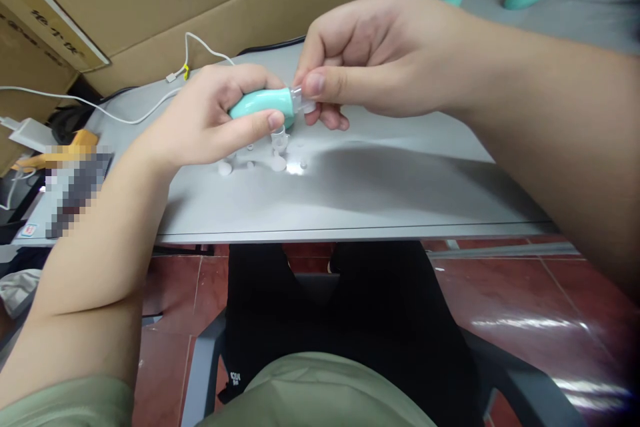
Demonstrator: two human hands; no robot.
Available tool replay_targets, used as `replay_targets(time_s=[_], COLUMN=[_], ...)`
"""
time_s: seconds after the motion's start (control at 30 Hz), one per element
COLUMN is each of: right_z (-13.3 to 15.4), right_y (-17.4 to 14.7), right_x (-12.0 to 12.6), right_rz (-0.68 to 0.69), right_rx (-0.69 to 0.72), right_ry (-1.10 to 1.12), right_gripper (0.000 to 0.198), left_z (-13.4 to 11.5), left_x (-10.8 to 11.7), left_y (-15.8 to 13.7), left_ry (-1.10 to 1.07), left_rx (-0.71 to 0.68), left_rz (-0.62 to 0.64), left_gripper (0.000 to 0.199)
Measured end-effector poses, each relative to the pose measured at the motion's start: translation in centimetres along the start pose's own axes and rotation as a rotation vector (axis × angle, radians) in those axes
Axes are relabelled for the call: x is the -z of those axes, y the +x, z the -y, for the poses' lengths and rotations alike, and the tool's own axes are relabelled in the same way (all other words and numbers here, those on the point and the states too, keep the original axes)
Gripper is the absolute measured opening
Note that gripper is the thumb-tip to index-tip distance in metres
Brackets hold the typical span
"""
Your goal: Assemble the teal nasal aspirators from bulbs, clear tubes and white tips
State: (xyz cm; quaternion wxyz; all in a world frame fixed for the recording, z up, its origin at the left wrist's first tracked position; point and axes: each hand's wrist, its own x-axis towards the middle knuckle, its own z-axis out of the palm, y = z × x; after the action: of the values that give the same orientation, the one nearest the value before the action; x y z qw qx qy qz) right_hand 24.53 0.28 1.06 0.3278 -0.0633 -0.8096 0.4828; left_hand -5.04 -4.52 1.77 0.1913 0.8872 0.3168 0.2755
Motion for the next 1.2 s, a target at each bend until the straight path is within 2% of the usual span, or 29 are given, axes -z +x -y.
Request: replay_targets(time_s=[0.13, 0.23, 0.3, 0.33, 0.37, 0.4, 0.43, 0.5, 0.57, 0.6, 0.67, 0.7, 0.73, 0.77, 0.8, 0.87, 0.97, 1.07, 1.13, 1.2], right_z=[0.2, 1.0, 1.6, 1.9, 2.0, 1.9, 1.7, 0.8, -0.4, -0.9, -1.8, -2.1, -2.2, -2.3, -2.2, -2.0, -1.7, -1.7, -2.1, -2.6], right_y=[-0.1, -0.6, -1.1, -1.2, -1.2, -1.1, -0.9, -0.3, 0.4, 0.6, 0.7, 0.7, 0.6, 0.6, 0.5, 0.5, 0.4, 0.3, 0.2, 0.1], right_x=[0.1, 0.3, 0.5, 0.7, 0.8, 0.9, 1.1, 1.5, 2.0, 2.3, 3.1, 3.4, 3.7, 3.9, 4.0, 4.0, 3.7, 3.8, 4.2, 4.9], right_rz=[0.021, 0.006, -0.113, -0.203, -0.295, -0.385, -0.471, -0.635, -0.775, -0.803, -0.824, -0.813, -0.801, -0.796, -0.803, -0.848, -0.859, -0.834, -0.843, -0.846], right_rx=[-0.017, -0.037, -0.046, -0.040, -0.027, -0.007, 0.014, 0.048, 0.055, 0.052, 0.067, 0.080, 0.089, 0.093, 0.089, 0.066, 0.025, -0.012, -0.033, -0.015], right_ry=[-0.013, -0.002, 0.008, 0.017, 0.027, 0.040, 0.051, 0.051, 0.044, 0.023, -0.008, -0.016, -0.021, -0.029, -0.041, -0.081, -0.150, -0.215, -0.235, -0.228], right_gripper=[0.076, 0.077, 0.074, 0.070, 0.063, 0.053, 0.042, 0.035, 0.044, 0.047, 0.050, 0.049, 0.047, 0.045, 0.045, 0.048, 0.052, 0.052, 0.051, 0.049], left_z=[-2.9, -2.7, -0.4, 1.1, 2.6, 3.9, 4.8, 5.1, 3.7, 2.7, 0.9, 0.4, 0.2, 0.2, 0.3, 0.3, -0.9, -2.4, -2.4, -1.0], left_x=[0.8, 1.5, 2.2, 2.5, 2.9, 3.1, 3.3, 3.1, 2.6, 2.2, 1.4, 1.0, 0.5, 0.0, -0.6, -1.5, -2.5, -3.1, -3.7, -4.4], left_y=[-0.5, -0.5, -0.2, 0.1, 0.5, 0.9, 1.3, 1.9, 2.3, 2.5, 3.3, 3.9, 4.7, 5.6, 6.5, 8.1, 9.1, 9.2, 9.7, 10.9], left_ry=[-0.007, -0.023, -0.088, -0.146, -0.168, -0.145, -0.138, -0.140, -0.149, -0.132, -0.045, -0.073, -0.139, -0.181, -0.212, -0.184, -0.178, -0.122, -0.049, 0.026], left_rx=[0.061, 0.081, -0.026, -0.157, -0.240, -0.239, -0.244, -0.230, -0.216, -0.193, -0.077, -0.097, -0.128, -0.080, -0.058, -0.042, -0.071, -0.017, 0.042, 0.092], left_rz=[0.060, 0.056, 0.024, 0.013, 0.023, 0.061, 0.004, -0.056, -0.121, -0.150, -0.122, -0.100, -0.040, -0.005, -0.006, -0.035, -0.068, -0.079, -0.077, -0.068], left_gripper=[0.052, 0.041, 0.045, 0.064, 0.072, 0.070, 0.065, 0.060, 0.058, 0.055, 0.033, 0.034, 0.044, 0.053, 0.064, 0.065, 0.041, 0.015, 0.011, 0.014])
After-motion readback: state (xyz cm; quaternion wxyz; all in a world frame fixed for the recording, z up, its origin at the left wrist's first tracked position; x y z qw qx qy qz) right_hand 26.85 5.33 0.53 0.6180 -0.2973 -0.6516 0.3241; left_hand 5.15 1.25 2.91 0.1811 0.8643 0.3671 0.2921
